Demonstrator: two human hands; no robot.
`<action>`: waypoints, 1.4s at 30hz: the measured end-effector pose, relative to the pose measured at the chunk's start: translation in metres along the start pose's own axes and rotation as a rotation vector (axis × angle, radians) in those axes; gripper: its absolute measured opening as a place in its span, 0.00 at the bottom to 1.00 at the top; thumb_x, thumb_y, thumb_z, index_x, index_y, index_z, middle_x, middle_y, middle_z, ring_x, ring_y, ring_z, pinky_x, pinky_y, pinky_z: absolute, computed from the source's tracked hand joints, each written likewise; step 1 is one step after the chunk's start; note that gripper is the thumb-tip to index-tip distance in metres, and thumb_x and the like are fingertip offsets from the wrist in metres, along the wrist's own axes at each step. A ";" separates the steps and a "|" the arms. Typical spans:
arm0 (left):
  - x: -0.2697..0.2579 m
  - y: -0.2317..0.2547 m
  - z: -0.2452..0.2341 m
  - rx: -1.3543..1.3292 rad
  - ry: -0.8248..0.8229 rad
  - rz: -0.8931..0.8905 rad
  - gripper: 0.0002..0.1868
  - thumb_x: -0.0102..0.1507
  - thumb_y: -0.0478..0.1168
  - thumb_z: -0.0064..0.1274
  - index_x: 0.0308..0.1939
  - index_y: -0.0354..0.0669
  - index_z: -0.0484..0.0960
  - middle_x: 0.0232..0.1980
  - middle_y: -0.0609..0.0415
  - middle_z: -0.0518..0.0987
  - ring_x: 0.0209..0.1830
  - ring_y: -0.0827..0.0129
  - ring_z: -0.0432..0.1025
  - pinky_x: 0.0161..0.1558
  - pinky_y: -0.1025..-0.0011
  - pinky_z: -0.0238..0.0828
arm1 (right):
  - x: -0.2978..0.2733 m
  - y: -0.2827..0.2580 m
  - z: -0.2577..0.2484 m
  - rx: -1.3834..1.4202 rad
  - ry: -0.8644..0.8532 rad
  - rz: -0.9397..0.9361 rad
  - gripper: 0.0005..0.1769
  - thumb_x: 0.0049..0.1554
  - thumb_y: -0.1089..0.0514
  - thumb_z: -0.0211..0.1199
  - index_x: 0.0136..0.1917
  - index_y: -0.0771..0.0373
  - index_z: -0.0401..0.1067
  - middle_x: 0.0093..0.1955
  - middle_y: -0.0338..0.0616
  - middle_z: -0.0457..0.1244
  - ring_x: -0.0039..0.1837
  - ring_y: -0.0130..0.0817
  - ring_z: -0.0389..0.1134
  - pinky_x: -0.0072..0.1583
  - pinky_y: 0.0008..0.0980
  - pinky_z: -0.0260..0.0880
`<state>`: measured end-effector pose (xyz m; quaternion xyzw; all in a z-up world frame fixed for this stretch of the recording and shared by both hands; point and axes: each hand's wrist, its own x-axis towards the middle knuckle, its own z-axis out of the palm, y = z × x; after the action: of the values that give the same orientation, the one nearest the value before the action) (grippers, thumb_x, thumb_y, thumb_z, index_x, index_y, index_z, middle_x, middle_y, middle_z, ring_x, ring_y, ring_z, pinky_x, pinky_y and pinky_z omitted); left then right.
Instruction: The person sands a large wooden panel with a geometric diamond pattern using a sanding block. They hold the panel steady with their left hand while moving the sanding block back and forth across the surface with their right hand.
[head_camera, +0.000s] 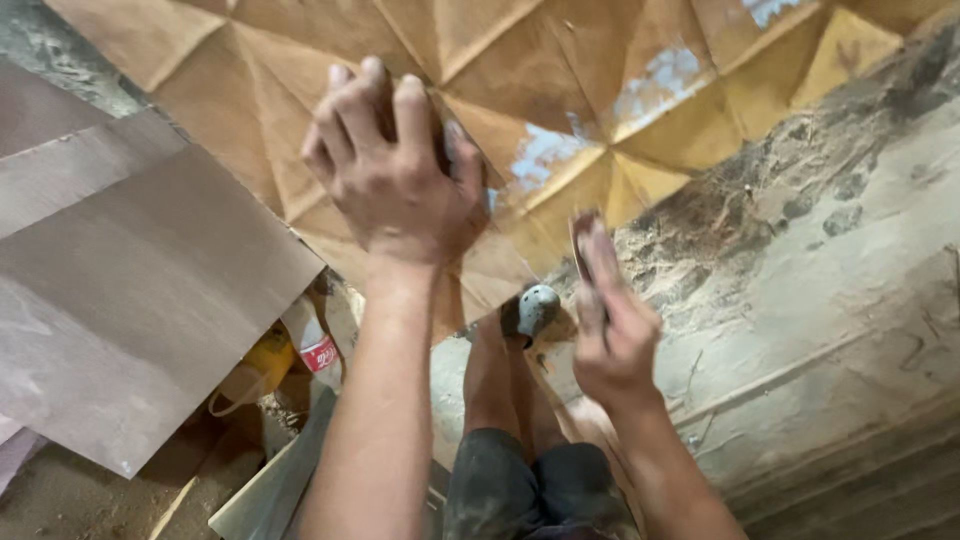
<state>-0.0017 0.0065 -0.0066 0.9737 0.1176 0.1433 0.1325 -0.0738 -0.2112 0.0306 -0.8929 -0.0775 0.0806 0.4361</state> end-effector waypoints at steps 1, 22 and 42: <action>0.001 -0.001 0.002 -0.012 0.015 0.005 0.19 0.65 0.48 0.51 0.57 0.44 0.77 0.64 0.41 0.71 0.69 0.46 0.64 0.67 0.47 0.57 | -0.003 -0.001 -0.001 -0.061 -0.007 -0.028 0.22 0.70 0.66 0.52 0.76 0.63 0.66 0.75 0.55 0.60 0.72 0.48 0.68 0.69 0.42 0.74; -0.002 0.004 -0.003 -0.037 0.001 -0.013 0.19 0.66 0.46 0.51 0.58 0.43 0.75 0.67 0.42 0.70 0.72 0.45 0.63 0.72 0.47 0.55 | 0.045 0.014 -0.058 -0.450 -0.426 -0.436 0.29 0.53 0.72 0.61 0.67 0.60 0.75 0.69 0.51 0.67 0.35 0.36 0.71 0.39 0.34 0.70; 0.002 0.006 -0.010 -0.039 -0.060 -0.020 0.22 0.66 0.47 0.52 0.61 0.41 0.76 0.69 0.41 0.70 0.74 0.45 0.62 0.72 0.47 0.53 | 0.052 -0.008 -0.052 -0.447 -0.403 -0.354 0.34 0.46 0.73 0.58 0.66 0.58 0.76 0.69 0.46 0.67 0.42 0.37 0.74 0.42 0.34 0.73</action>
<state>-0.0019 0.0033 0.0051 0.9735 0.1206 0.1148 0.1566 -0.0131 -0.2358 0.0643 -0.9053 -0.3314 0.1591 0.2130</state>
